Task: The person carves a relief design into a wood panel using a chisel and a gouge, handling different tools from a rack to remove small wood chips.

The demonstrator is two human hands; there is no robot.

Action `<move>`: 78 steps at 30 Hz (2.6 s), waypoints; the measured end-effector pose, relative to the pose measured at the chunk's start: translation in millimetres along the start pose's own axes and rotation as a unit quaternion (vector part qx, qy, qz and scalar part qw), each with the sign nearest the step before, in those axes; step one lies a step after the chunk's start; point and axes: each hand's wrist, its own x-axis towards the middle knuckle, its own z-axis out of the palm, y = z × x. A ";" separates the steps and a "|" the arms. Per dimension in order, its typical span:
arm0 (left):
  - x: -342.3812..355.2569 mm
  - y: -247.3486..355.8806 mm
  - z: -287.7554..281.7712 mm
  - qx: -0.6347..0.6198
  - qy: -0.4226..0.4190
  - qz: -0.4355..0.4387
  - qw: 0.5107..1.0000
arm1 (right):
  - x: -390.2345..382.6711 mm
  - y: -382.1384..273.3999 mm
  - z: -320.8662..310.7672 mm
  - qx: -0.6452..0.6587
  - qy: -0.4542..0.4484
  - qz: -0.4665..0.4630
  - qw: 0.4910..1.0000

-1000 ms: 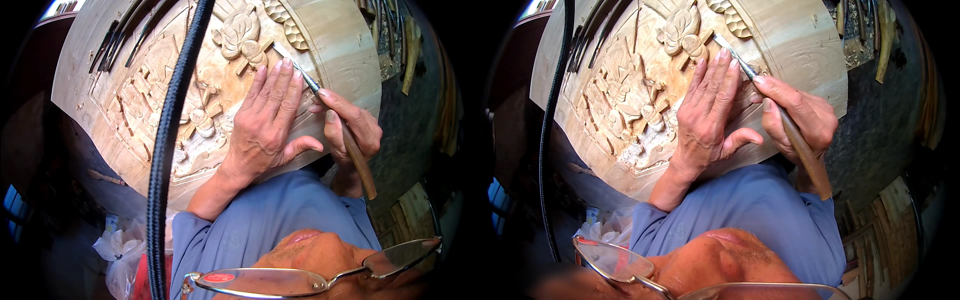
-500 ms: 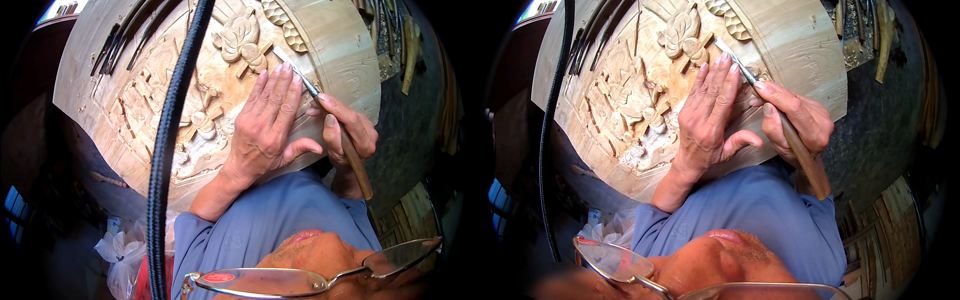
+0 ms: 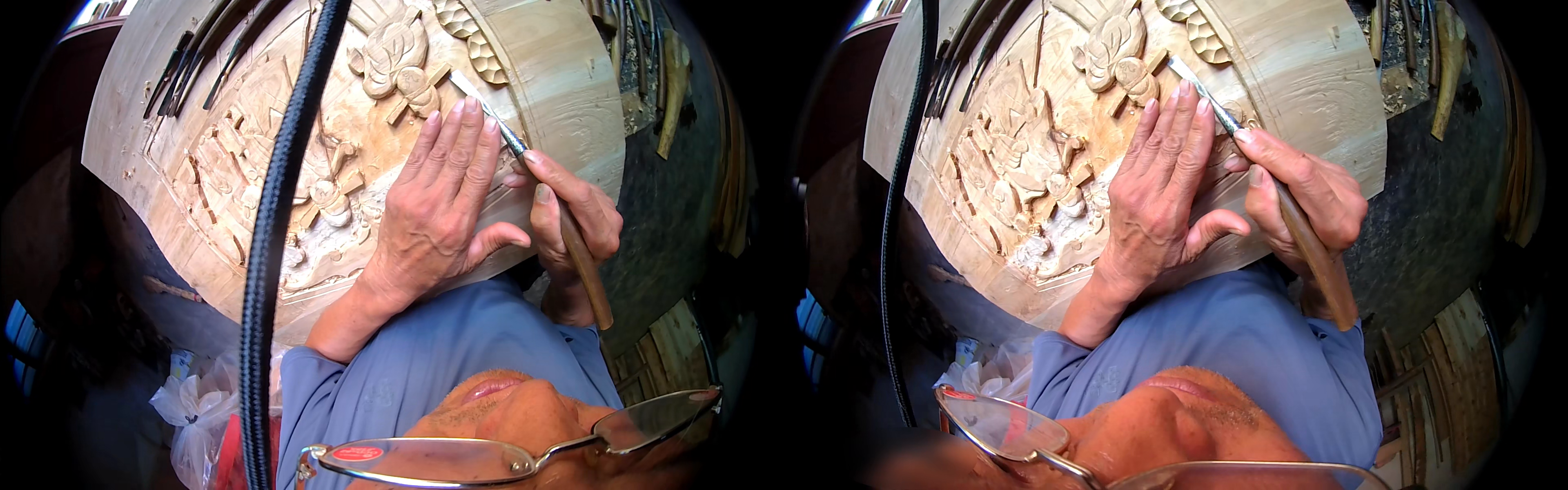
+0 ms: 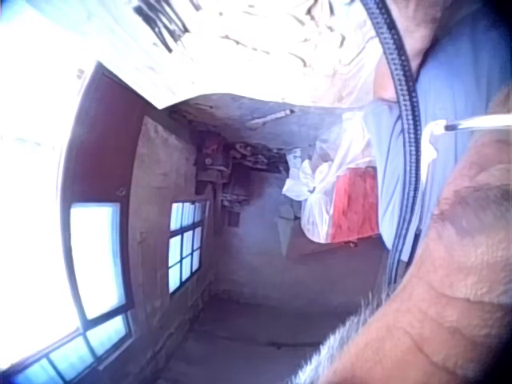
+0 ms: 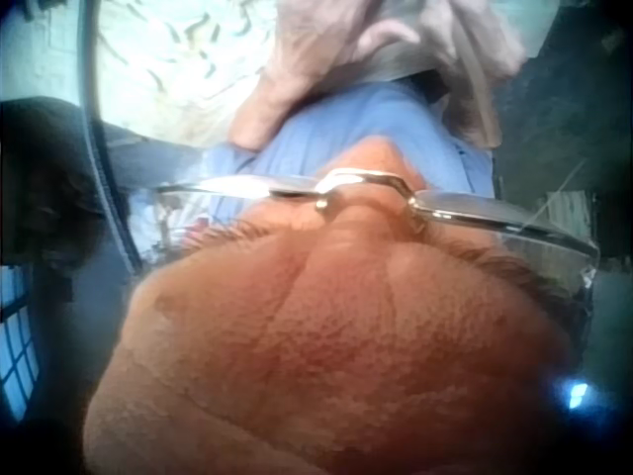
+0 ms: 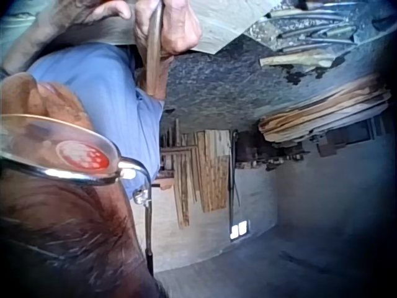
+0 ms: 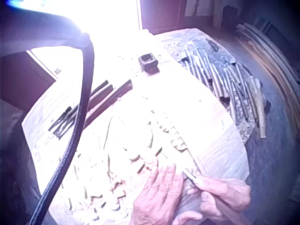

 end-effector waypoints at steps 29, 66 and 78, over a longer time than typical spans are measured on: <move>4.4 3.8 0.3 -0.009 0.020 0.015 1.000 | 4.7 32.5 -15.4 0.186 0.066 0.056 0.979; 7.8 4.1 -0.5 -0.059 0.046 0.027 0.997 | -15.8 37.4 -11.8 0.078 0.148 0.017 0.986; 1.7 4.6 -5.9 -0.004 0.030 -0.003 1.000 | 3.5 19.4 -9.2 0.061 -0.020 -0.051 0.997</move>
